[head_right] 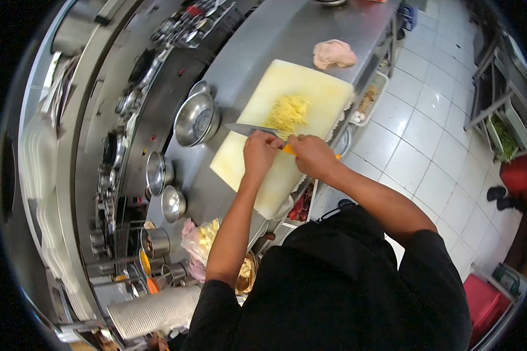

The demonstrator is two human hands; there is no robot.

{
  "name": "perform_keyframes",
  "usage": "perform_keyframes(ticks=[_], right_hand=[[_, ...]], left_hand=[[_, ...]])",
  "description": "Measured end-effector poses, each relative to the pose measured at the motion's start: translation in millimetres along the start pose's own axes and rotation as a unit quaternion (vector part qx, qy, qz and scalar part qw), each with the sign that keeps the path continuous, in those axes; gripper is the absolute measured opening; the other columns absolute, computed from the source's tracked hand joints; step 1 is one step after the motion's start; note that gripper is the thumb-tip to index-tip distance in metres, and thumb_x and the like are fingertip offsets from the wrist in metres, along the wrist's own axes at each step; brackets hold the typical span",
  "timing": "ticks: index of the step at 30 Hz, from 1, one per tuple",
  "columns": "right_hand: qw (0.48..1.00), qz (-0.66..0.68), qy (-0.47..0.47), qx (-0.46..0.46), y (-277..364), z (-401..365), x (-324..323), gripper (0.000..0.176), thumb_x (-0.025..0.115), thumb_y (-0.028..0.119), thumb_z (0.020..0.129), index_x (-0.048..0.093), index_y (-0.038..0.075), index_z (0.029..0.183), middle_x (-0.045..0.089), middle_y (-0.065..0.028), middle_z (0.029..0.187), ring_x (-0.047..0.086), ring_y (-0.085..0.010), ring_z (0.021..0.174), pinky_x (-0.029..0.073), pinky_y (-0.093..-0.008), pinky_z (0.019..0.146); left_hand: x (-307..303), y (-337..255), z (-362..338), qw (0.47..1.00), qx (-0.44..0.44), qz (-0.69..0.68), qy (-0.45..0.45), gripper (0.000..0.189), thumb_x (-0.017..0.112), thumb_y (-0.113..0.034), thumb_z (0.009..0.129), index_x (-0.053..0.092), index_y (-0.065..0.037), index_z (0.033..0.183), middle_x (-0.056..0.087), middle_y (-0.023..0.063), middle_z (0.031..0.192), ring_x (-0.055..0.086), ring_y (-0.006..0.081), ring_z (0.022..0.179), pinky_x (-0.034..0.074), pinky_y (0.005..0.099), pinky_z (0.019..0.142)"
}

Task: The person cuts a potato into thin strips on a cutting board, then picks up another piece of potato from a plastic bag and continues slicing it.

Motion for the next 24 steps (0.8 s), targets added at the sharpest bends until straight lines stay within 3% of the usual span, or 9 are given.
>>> perform_keyframes(ticks=[3, 6, 10, 12, 16, 19, 22, 24], right_hand=[[1.0, -0.017, -0.003, 0.001, -7, 2, 2, 0.022, 0.065, 0.003, 0.079, 0.056, 0.0, 0.099, 0.068, -0.0226, 0.093, 0.067, -0.0438, 0.093, 0.053, -0.0521, 0.083], [1.0, -0.029, 0.002, -0.006, -4, 6, 6, 0.023, 0.065, 0.002, 0.079, 0.056, 0.0, 0.1, 0.067, -0.0223, 0.093, 0.067, -0.0434, 0.093, 0.053, -0.0516, 0.083], [1.0, -0.014, -0.006, -0.019, -1, 4, 8, 0.028, 0.061, 0.0, 0.078, 0.058, -0.002, 0.106, 0.068, -0.0242, 0.088, 0.069, -0.0443, 0.088, 0.055, -0.0516, 0.08], [0.999, 0.017, 0.032, 0.026, 6, 1, -2, 0.031, 0.064, 0.004, 0.079, 0.058, -0.002, 0.109, 0.069, -0.0261, 0.089, 0.069, -0.0444, 0.09, 0.055, -0.0515, 0.081], [0.991, 0.071, 0.079, 0.083, 15, -4, -14, 0.043, 0.068, 0.012, 0.079, 0.057, -0.001, 0.118, 0.071, -0.0283, 0.091, 0.07, -0.0453, 0.092, 0.055, -0.0525, 0.084], [0.981, 0.129, 0.097, 0.112, 17, -3, -7, 0.052, 0.069, 0.015, 0.079, 0.061, -0.001, 0.128, 0.072, -0.0297, 0.098, 0.07, -0.0465, 0.095, 0.055, -0.0498, 0.087], [0.974, 0.163, 0.099, 0.12, 15, -4, 0, 0.054, 0.07, 0.016, 0.078, 0.065, 0.001, 0.13, 0.072, -0.0301, 0.101, 0.071, -0.0455, 0.096, 0.056, -0.0461, 0.086], [0.97, 0.179, 0.115, 0.121, 18, -4, 5, 0.055, 0.07, 0.015, 0.078, 0.065, 0.001, 0.131, 0.072, -0.0296, 0.1, 0.071, -0.0451, 0.095, 0.056, -0.0458, 0.085]], left_hand=[[8, -1, 25, 0.997, -0.043, -0.022, 0.061, 0.015, 0.079, -0.019, 0.081, 0.078, -0.005, 0.076, 0.071, 0.0159, 0.094, 0.066, 0.0355, 0.095, 0.054, 0.0453, 0.085], [11, -21, 47, 0.999, 0.005, 0.045, -0.002, 0.016, 0.079, -0.018, 0.083, 0.08, -0.003, 0.087, 0.074, 0.0155, 0.092, 0.071, 0.0321, 0.082, 0.055, 0.0424, 0.076], [9, -24, 51, 0.997, 0.02, -0.017, -0.066, 0.02, 0.08, -0.018, 0.084, 0.079, -0.002, 0.096, 0.074, 0.0158, 0.093, 0.07, 0.0314, 0.082, 0.055, 0.0419, 0.077], [-14, -21, 38, 0.994, 0.02, -0.046, -0.092, 0.022, 0.08, -0.018, 0.084, 0.079, -0.003, 0.1, 0.072, 0.0153, 0.093, 0.069, 0.0336, 0.087, 0.056, 0.0443, 0.08], [-58, 8, -25, 0.985, -0.066, -0.086, -0.133, 0.018, 0.08, -0.014, 0.084, 0.079, -0.003, 0.099, 0.072, 0.013, 0.093, 0.068, 0.0318, 0.082, 0.056, 0.041, 0.077], [-41, 41, -91, 0.975, -0.182, -0.078, -0.099, 0.02, 0.08, -0.013, 0.083, 0.078, -0.003, 0.101, 0.072, 0.0141, 0.095, 0.068, 0.0331, 0.087, 0.056, 0.042, 0.082], [-20, 50, -100, 0.99, -0.095, -0.008, -0.107, 0.028, 0.08, -0.015, 0.085, 0.078, -0.004, 0.11, 0.072, 0.015, 0.108, 0.068, 0.0301, 0.096, 0.055, 0.038, 0.089], [-10, 49, -97, 0.989, -0.09, 0.014, -0.117, 0.031, 0.078, -0.013, 0.083, 0.077, -0.005, 0.113, 0.071, 0.0158, 0.108, 0.065, 0.0348, 0.106, 0.054, 0.0427, 0.095]])
Point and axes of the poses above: each hand's wrist, its own z-axis towards the middle knuckle, its own x-axis out of the palm, y = z × x, the point moved 2 cm from there along z, towards the middle knuckle
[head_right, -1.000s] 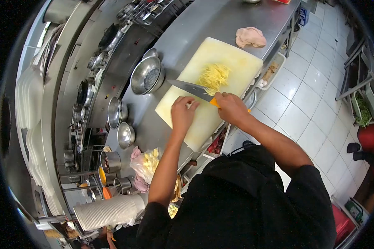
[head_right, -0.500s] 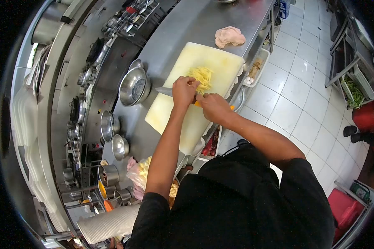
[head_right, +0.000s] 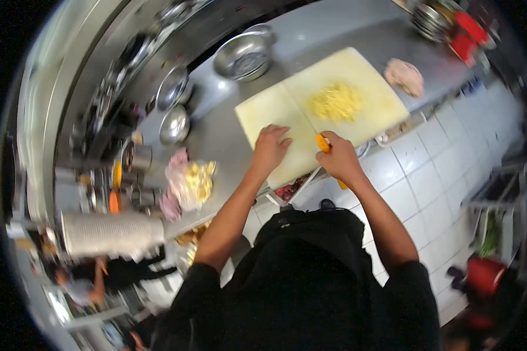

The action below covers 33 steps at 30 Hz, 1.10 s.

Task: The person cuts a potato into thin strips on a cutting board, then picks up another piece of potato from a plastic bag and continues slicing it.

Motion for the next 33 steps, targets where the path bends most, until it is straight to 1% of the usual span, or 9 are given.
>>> perform_keyframes(ticks=[7, 10, 13, 15, 17, 20, 21, 27, 33], right_hand=[[0.997, 0.035, 0.066, 0.023, -15, -1, -1, 0.047, 0.064, 0.005, 0.085, 0.061, -0.003, 0.131, 0.066, -0.0112, 0.081, 0.061, -0.0151, 0.067, 0.052, -0.031, 0.064], [0.994, 0.078, 0.074, 0.02, -19, -8, -2, 0.047, 0.061, 0.002, 0.088, 0.058, -0.005, 0.134, 0.064, -0.0057, 0.083, 0.058, -0.0121, 0.064, 0.049, -0.0272, 0.06], [0.991, 0.107, 0.086, 0.007, -27, -14, 0, 0.05, 0.062, 0.003, 0.09, 0.053, -0.003, 0.139, 0.065, -0.0075, 0.085, 0.06, -0.0131, 0.067, 0.051, -0.0291, 0.062], [0.991, 0.1, 0.093, 0.013, -24, -22, -3, 0.051, 0.061, 0.003, 0.092, 0.05, 0.0, 0.142, 0.066, -0.0081, 0.087, 0.061, -0.014, 0.068, 0.051, -0.0294, 0.063], [0.991, 0.078, 0.104, 0.026, -17, -23, -4, 0.052, 0.06, 0.002, 0.093, 0.048, 0.002, 0.144, 0.065, -0.0083, 0.088, 0.061, -0.0145, 0.069, 0.051, -0.029, 0.064], [0.99, 0.065, 0.118, 0.046, -5, -24, -2, 0.053, 0.059, 0.002, 0.094, 0.046, 0.004, 0.145, 0.064, -0.0094, 0.088, 0.062, -0.0159, 0.069, 0.051, -0.03, 0.065], [0.989, 0.073, 0.116, 0.049, -3, -24, 0, 0.054, 0.06, 0.004, 0.094, 0.045, 0.005, 0.146, 0.064, -0.0105, 0.087, 0.064, -0.0175, 0.068, 0.053, -0.0318, 0.066], [0.99, 0.023, 0.134, 0.027, 28, -19, 12, 0.055, 0.058, 0.006, 0.095, 0.042, 0.007, 0.148, 0.064, -0.0148, 0.08, 0.065, -0.0241, 0.066, 0.053, -0.0379, 0.067], [0.983, -0.079, 0.167, -0.017, 45, -15, 21, 0.065, 0.055, 0.008, 0.096, 0.033, 0.009, 0.158, 0.066, -0.0238, 0.078, 0.067, -0.0387, 0.07, 0.053, -0.0442, 0.071]], left_hand=[[14, 0, 5, 0.996, -0.078, -0.002, 0.053, 0.023, 0.065, -0.002, 0.081, 0.077, -0.003, 0.101, 0.07, 0.0206, 0.103, 0.068, 0.0397, 0.1, 0.055, 0.0468, 0.091], [11, -4, 2, 0.984, -0.17, 0.016, 0.051, 0.023, 0.065, -0.003, 0.078, 0.077, -0.003, 0.098, 0.072, 0.0242, 0.102, 0.069, 0.0409, 0.098, 0.056, 0.0484, 0.091], [17, -1, -16, 0.976, -0.214, -0.019, -0.028, 0.02, 0.061, -0.003, 0.078, 0.077, -0.004, 0.091, 0.074, 0.0233, 0.09, 0.071, 0.0426, 0.091, 0.057, 0.0513, 0.088], [14, 2, -25, 0.975, -0.215, -0.054, -0.002, 0.017, 0.067, -0.007, 0.08, 0.079, -0.007, 0.093, 0.074, 0.0207, 0.089, 0.072, 0.043, 0.084, 0.058, 0.0497, 0.087], [-1, -4, -31, 0.976, -0.202, -0.078, 0.008, 0.021, 0.074, -0.01, 0.081, 0.08, -0.007, 0.1, 0.075, 0.0174, 0.098, 0.071, 0.0383, 0.094, 0.057, 0.0444, 0.093], [-14, -3, -32, 0.994, -0.089, -0.062, 0.016, 0.027, 0.077, -0.012, 0.082, 0.079, -0.007, 0.108, 0.072, 0.0129, 0.11, 0.067, 0.0329, 0.108, 0.054, 0.0407, 0.097], [-13, 1, -29, 0.989, -0.105, -0.078, 0.069, 0.033, 0.08, -0.016, 0.082, 0.078, -0.008, 0.114, 0.068, 0.0108, 0.115, 0.062, 0.0304, 0.116, 0.051, 0.04, 0.1], [-1, 2, -29, 0.991, -0.106, -0.081, -0.033, 0.029, 0.083, -0.018, 0.082, 0.079, -0.006, 0.108, 0.069, 0.0098, 0.108, 0.063, 0.0306, 0.111, 0.053, 0.0414, 0.096], [6, 12, -39, 0.981, -0.111, -0.037, -0.155, 0.01, 0.081, -0.016, 0.081, 0.081, -0.011, 0.09, 0.066, 0.0009, 0.098, 0.06, 0.0228, 0.1, 0.043, 0.0405, 0.088]])
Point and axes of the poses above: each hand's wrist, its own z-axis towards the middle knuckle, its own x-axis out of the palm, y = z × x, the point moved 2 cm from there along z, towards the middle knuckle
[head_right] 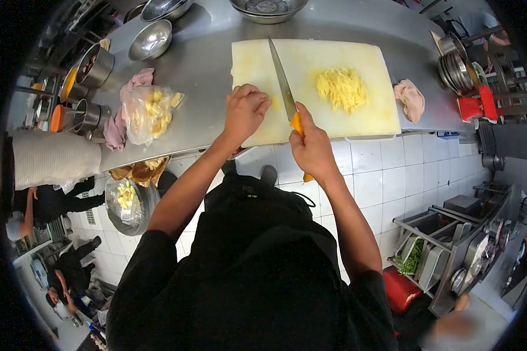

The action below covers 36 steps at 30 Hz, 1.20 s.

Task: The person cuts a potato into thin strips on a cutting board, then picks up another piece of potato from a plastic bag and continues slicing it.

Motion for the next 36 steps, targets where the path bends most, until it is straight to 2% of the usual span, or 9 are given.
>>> perform_keyframes(ticks=[4, 10, 19, 22, 25, 26, 29, 35, 36], right_hand=[[0.996, -0.089, 0.028, -0.013, -1, 3, 5, 0.07, 0.054, 0.011, 0.099, 0.025, 0.01, 0.163, 0.069, -0.0284, 0.084, 0.068, -0.0459, 0.077, 0.053, -0.0514, 0.076], [0.981, -0.175, 0.075, 0.046, 16, -8, 8, 0.074, 0.05, 0.013, 0.102, 0.012, 0.01, 0.165, 0.069, -0.0321, 0.086, 0.068, -0.0507, 0.083, 0.052, -0.0571, 0.082], [0.987, -0.132, 0.071, 0.064, 30, 11, 22, 0.075, 0.049, 0.01, 0.101, 0.011, 0.009, 0.165, 0.069, -0.0333, 0.084, 0.068, -0.052, 0.08, 0.054, -0.0576, 0.081], [0.985, -0.171, 0.018, -0.034, 4, 41, 29, 0.074, 0.05, 0.012, 0.101, 0.013, 0.009, 0.165, 0.069, -0.0334, 0.085, 0.067, -0.0517, 0.079, 0.054, -0.0568, 0.079], [0.986, -0.163, 0.007, -0.04, 4, 68, 25, 0.071, 0.049, 0.014, 0.102, 0.017, 0.012, 0.166, 0.069, -0.0321, 0.087, 0.067, -0.0483, 0.073, 0.053, -0.0519, 0.075], [0.985, -0.17, 0.018, -0.011, 8, 71, 23, 0.07, 0.048, 0.014, 0.102, 0.018, 0.012, 0.166, 0.069, -0.0297, 0.084, 0.067, -0.0426, 0.067, 0.054, -0.0495, 0.07], [0.991, -0.124, 0.054, 0.019, 17, 55, 16, 0.072, 0.05, 0.014, 0.101, 0.017, 0.008, 0.164, 0.069, -0.0335, 0.088, 0.067, -0.0522, 0.083, 0.053, -0.0563, 0.08], [0.985, -0.145, 0.071, 0.058, 22, 1, 17, 0.072, 0.049, 0.011, 0.102, 0.013, 0.009, 0.165, 0.068, -0.0356, 0.088, 0.067, -0.0544, 0.085, 0.051, -0.0594, 0.083], [0.988, -0.137, 0.063, 0.037, 18, 1, 20, 0.072, 0.048, 0.011, 0.102, 0.012, 0.009, 0.165, 0.068, -0.0357, 0.087, 0.067, -0.0551, 0.084, 0.051, -0.0605, 0.083]], left_hand=[[6, 0, 0, 1.0, 0.004, -0.011, -0.021, 0.005, 0.079, -0.015, 0.081, 0.08, -0.013, 0.086, 0.065, -0.0015, 0.095, 0.058, 0.0211, 0.098, 0.038, 0.0395, 0.089], [11, -2, 1, 0.999, -0.002, -0.006, -0.037, 0.003, 0.078, -0.015, 0.081, 0.08, -0.013, 0.083, 0.064, -0.0021, 0.094, 0.057, 0.0207, 0.097, 0.038, 0.0394, 0.089], [9, 0, 1, 0.999, 0.004, 0.0, -0.038, 0.005, 0.08, -0.017, 0.081, 0.081, -0.016, 0.086, 0.065, -0.0036, 0.095, 0.059, 0.0199, 0.096, 0.038, 0.0381, 0.088], [8, -1, 0, 0.999, 0.002, -0.007, -0.037, 0.005, 0.08, -0.016, 0.081, 0.081, -0.016, 0.086, 0.065, -0.0036, 0.095, 0.058, 0.0199, 0.096, 0.038, 0.0381, 0.087], [10, 0, -1, 0.999, -0.001, -0.013, -0.033, 0.006, 0.08, -0.016, 0.081, 0.081, -0.016, 0.086, 0.065, -0.0036, 0.095, 0.058, 0.0201, 0.097, 0.038, 0.0381, 0.087], [10, 0, -1, 0.999, 0.001, -0.015, -0.032, 0.006, 0.08, -0.016, 0.081, 0.081, -0.016, 0.086, 0.065, -0.0036, 0.095, 0.058, 0.0201, 0.097, 0.038, 0.0381, 0.087], [8, 0, -1, 0.999, 0.003, -0.023, -0.034, 0.006, 0.079, -0.015, 0.081, 0.08, -0.016, 0.086, 0.065, -0.0037, 0.096, 0.058, 0.0204, 0.097, 0.038, 0.0381, 0.088], [9, -1, -2, 0.999, 0.0, -0.014, -0.037, 0.004, 0.079, -0.014, 0.081, 0.08, -0.016, 0.084, 0.065, -0.0038, 0.096, 0.058, 0.0204, 0.098, 0.038, 0.0381, 0.088], [9, -1, -1, 0.999, -0.001, -0.014, -0.035, 0.003, 0.079, -0.014, 0.081, 0.08, -0.016, 0.084, 0.065, -0.0038, 0.096, 0.058, 0.0203, 0.098, 0.038, 0.0382, 0.088]])
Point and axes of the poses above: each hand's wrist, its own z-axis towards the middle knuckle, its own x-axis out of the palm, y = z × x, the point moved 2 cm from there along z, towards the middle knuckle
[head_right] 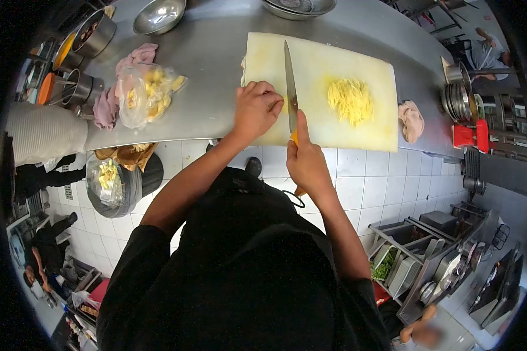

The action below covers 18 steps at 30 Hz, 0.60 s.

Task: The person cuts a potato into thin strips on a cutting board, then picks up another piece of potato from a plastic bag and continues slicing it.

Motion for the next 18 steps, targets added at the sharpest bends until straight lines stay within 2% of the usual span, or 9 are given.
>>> perform_keyframes(ticks=[3, 6, 9, 12, 16, 18], right_hand=[[1.0, -0.01, -0.009, 0.008, 4, 17, 5, 0.072, 0.049, 0.011, 0.101, 0.014, 0.008, 0.164, 0.069, -0.0341, 0.087, 0.067, -0.0541, 0.084, 0.051, -0.0596, 0.082], [0.999, 0.004, -0.035, -0.027, -2, 53, 4, 0.072, 0.05, 0.011, 0.101, 0.016, 0.007, 0.164, 0.07, -0.0322, 0.086, 0.067, -0.0529, 0.083, 0.052, -0.0582, 0.08], [0.996, 0.001, -0.058, -0.067, -9, 78, 1, 0.07, 0.047, 0.012, 0.103, 0.016, 0.012, 0.166, 0.068, -0.023, 0.077, 0.065, -0.0291, 0.052, 0.055, -0.0418, 0.059], [1.0, 0.028, -0.007, -0.007, 2, 57, -9, 0.073, 0.05, 0.012, 0.1, 0.016, 0.008, 0.164, 0.069, -0.0321, 0.085, 0.067, -0.0526, 0.082, 0.051, -0.0583, 0.08], [1.0, 0.009, 0.01, 0.02, 4, 13, -5, 0.073, 0.05, 0.012, 0.1, 0.015, 0.008, 0.165, 0.068, -0.034, 0.084, 0.067, -0.0532, 0.081, 0.051, -0.0601, 0.081], [1.0, -0.008, -0.015, -0.004, -2, 7, 5, 0.073, 0.05, 0.011, 0.1, 0.014, 0.008, 0.164, 0.068, -0.0339, 0.084, 0.067, -0.0538, 0.08, 0.051, -0.0605, 0.081]], left_hand=[[0, 0, 1, 1.0, 0.0, -0.004, 0.0, 0.004, 0.079, -0.014, 0.081, 0.08, -0.016, 0.083, 0.065, -0.0036, 0.096, 0.058, 0.0201, 0.098, 0.038, 0.0385, 0.088], [-1, 0, 1, 1.0, -0.003, -0.016, 0.003, 0.004, 0.078, -0.013, 0.08, 0.08, -0.016, 0.084, 0.065, -0.0035, 0.096, 0.058, 0.0202, 0.097, 0.037, 0.0385, 0.088], [-2, 0, 1, 1.0, -0.002, -0.009, 0.012, 0.005, 0.078, -0.013, 0.081, 0.08, -0.016, 0.085, 0.065, -0.0031, 0.095, 0.058, 0.0206, 0.097, 0.037, 0.0381, 0.089], [-3, -1, 1, 1.0, 0.005, -0.013, 0.011, 0.005, 0.078, -0.014, 0.082, 0.08, -0.015, 0.086, 0.065, -0.003, 0.095, 0.058, 0.0208, 0.097, 0.037, 0.0382, 0.089], [-2, 0, 1, 1.0, 0.001, -0.013, 0.007, 0.005, 0.078, -0.014, 0.082, 0.08, -0.015, 0.086, 0.065, -0.0031, 0.095, 0.058, 0.0205, 0.097, 0.038, 0.0382, 0.089], [-1, 1, 1, 1.0, 0.001, -0.012, 0.005, 0.004, 0.078, -0.014, 0.082, 0.08, -0.015, 0.086, 0.065, -0.0033, 0.095, 0.058, 0.0204, 0.097, 0.038, 0.0381, 0.09]])
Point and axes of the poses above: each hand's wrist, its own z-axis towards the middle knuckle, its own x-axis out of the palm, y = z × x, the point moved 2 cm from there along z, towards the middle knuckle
